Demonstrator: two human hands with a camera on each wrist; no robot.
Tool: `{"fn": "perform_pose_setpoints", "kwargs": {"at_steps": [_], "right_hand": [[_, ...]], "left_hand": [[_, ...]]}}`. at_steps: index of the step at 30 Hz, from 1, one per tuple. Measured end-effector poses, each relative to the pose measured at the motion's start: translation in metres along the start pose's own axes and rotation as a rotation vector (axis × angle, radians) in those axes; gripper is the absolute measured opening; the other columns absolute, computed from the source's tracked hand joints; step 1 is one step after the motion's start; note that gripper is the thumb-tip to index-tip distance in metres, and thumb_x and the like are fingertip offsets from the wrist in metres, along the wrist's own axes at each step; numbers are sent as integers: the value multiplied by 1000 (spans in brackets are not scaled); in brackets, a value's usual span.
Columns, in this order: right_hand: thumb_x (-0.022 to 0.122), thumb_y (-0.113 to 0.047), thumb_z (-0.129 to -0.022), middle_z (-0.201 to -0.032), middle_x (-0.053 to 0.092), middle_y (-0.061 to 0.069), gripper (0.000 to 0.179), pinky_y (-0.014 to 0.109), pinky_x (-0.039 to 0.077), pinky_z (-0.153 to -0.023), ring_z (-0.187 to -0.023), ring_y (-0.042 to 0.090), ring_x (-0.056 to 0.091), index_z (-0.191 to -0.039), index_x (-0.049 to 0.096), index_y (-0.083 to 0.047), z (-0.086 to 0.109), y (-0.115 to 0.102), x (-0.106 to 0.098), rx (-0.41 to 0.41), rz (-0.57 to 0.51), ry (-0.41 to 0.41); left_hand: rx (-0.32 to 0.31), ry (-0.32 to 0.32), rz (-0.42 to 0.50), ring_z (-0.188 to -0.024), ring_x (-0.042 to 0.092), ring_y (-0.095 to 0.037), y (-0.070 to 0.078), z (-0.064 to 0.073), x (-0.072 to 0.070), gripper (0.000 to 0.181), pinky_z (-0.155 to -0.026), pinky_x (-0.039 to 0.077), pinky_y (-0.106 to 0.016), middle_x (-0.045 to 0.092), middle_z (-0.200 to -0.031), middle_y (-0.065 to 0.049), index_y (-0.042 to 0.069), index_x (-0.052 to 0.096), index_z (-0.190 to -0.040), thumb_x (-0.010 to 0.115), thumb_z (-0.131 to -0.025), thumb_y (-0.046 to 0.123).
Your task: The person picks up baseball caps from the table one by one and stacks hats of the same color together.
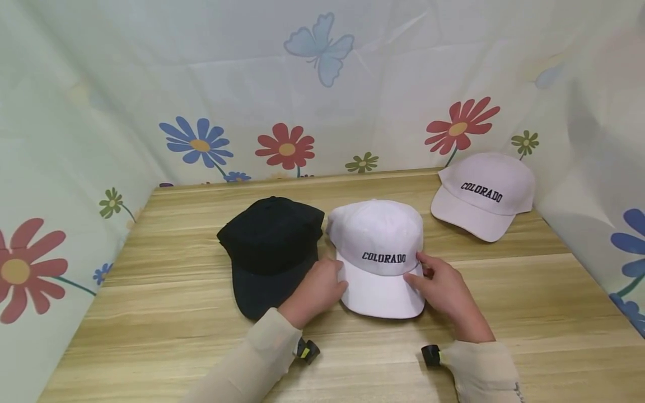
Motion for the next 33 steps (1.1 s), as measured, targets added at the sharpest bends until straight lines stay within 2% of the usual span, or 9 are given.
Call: {"fn": "perform_pose_setpoints", "kwargs": {"at_steps": [7,15,33], "right_hand": [[62,-35,-93,-135,50,33,70,52,50,-92,-120,47,53,-144,38,6,2,0,0,-25,35,-1],[62,-35,-93,-135,51,32,69,53,50,-91,-119,47,53,-144,39,5,3,1,1,-38,39,5],[58,-30,-97,-138,50,30,62,55,47,-95,-121,47,52,-145,39,3,0,3,-2,-80,12,18]], "left_hand": [[6,-10,-37,-83,57,-23,2,2,2,10,-70,50,-33,59,-85,-11,2,65,-84,63,-85,12],[-9,-34,-25,-79,56,-22,3,4,1,11,-67,48,-31,57,-85,-10,1,64,-86,63,-88,12],[4,-2,-44,-77,58,-23,3,8,-4,14,-66,49,-32,58,-85,-10,1,64,-87,64,-89,15]]}}
Point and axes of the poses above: each hand's wrist, its own z-axis away from the middle knuckle, its own x-axis out of the palm, y = z × x, the point moved 3 cm from there along -z, towards the middle knuckle
